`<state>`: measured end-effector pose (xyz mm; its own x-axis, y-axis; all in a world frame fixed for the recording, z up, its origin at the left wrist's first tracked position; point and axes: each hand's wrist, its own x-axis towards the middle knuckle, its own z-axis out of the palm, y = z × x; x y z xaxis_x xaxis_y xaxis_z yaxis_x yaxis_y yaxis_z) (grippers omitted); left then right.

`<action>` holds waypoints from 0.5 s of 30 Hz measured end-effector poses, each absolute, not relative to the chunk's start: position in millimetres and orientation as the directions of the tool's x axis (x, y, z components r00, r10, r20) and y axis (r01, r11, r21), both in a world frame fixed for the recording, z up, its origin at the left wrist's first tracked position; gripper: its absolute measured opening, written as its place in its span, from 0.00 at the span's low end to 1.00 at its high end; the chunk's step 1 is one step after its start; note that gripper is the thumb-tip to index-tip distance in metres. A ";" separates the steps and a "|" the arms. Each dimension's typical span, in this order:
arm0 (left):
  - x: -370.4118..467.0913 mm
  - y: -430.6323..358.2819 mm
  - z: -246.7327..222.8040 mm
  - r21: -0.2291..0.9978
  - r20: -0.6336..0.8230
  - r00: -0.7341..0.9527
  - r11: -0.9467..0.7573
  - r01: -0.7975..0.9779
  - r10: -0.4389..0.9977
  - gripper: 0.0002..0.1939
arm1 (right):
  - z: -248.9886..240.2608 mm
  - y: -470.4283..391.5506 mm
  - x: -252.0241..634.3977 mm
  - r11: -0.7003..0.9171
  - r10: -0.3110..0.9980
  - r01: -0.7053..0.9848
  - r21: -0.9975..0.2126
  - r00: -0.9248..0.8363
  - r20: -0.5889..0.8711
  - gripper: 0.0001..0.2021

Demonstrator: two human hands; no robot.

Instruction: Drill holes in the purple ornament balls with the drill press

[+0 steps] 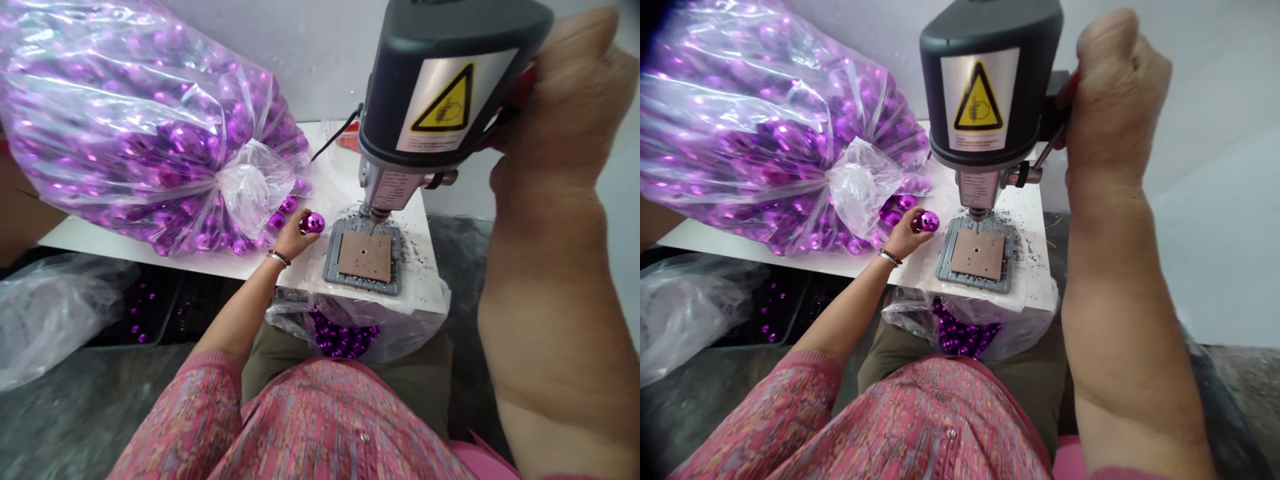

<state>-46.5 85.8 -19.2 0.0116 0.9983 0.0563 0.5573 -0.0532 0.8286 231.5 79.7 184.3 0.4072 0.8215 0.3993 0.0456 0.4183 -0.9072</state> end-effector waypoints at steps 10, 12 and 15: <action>-126.7 -88.2 -81.9 0.860 -0.371 -0.069 0.315 -0.402 0.926 0.34 | 173.2 89.9 238.1 0.396 0.745 0.110 -0.912 0.541 0.389 0.15; -160.1 -122.6 -92.0 0.793 -0.517 -0.213 0.370 -0.483 0.829 0.24 | 170.0 92.4 240.6 0.420 0.740 0.117 -0.900 0.530 0.414 0.16; -220.5 -140.9 -82.7 0.778 -0.574 -0.504 0.239 -0.581 0.645 0.07 | 167.9 93.5 241.8 0.429 0.739 0.092 -0.899 0.536 0.408 0.17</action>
